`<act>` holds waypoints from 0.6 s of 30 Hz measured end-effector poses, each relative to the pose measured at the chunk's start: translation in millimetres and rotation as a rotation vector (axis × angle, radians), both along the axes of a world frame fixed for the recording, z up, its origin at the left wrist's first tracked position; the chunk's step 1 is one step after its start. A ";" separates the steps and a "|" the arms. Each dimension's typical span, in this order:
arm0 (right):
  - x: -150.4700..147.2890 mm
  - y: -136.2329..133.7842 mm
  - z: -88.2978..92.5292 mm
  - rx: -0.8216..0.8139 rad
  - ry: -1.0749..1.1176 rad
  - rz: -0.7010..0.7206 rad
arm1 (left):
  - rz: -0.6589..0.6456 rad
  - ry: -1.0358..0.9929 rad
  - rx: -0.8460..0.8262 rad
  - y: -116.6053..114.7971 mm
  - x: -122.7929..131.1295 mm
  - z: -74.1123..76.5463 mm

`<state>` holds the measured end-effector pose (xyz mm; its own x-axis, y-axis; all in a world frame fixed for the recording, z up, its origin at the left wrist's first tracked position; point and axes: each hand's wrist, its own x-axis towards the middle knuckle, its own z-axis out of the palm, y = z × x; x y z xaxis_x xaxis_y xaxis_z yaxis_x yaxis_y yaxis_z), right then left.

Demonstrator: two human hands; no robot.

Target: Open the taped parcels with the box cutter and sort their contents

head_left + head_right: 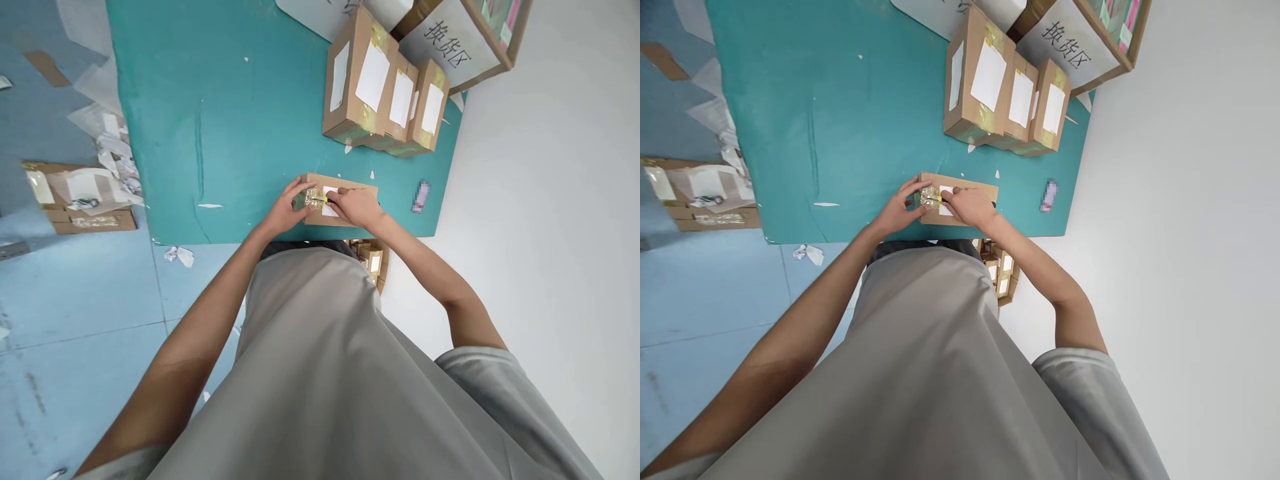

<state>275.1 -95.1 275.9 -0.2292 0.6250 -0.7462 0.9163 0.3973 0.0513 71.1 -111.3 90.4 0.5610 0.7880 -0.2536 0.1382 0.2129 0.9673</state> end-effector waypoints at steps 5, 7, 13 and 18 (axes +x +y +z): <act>-3.7 -1.3 -3.8 0.011 0.005 -0.009 | 0.046 -0.033 -0.030 -1.4 -0.7 0.7; -9.7 -0.7 -6.6 0.013 0.003 -0.004 | 0.058 -0.037 -0.029 -1.8 -0.5 0.5; -28.0 6.4 -9.9 -0.009 0.004 0.009 | 0.104 -0.015 -0.055 -3.9 2.1 -4.0; -22.8 7.8 -10.4 0.003 0.046 -0.003 | 0.135 -0.027 -0.105 -3.5 2.8 -7.2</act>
<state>252.3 -87.2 265.5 -0.2613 0.6283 -0.7328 0.9190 0.3941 0.0103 74.0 -114.9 83.2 0.4593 0.8268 -0.3247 0.0754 0.3280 0.9417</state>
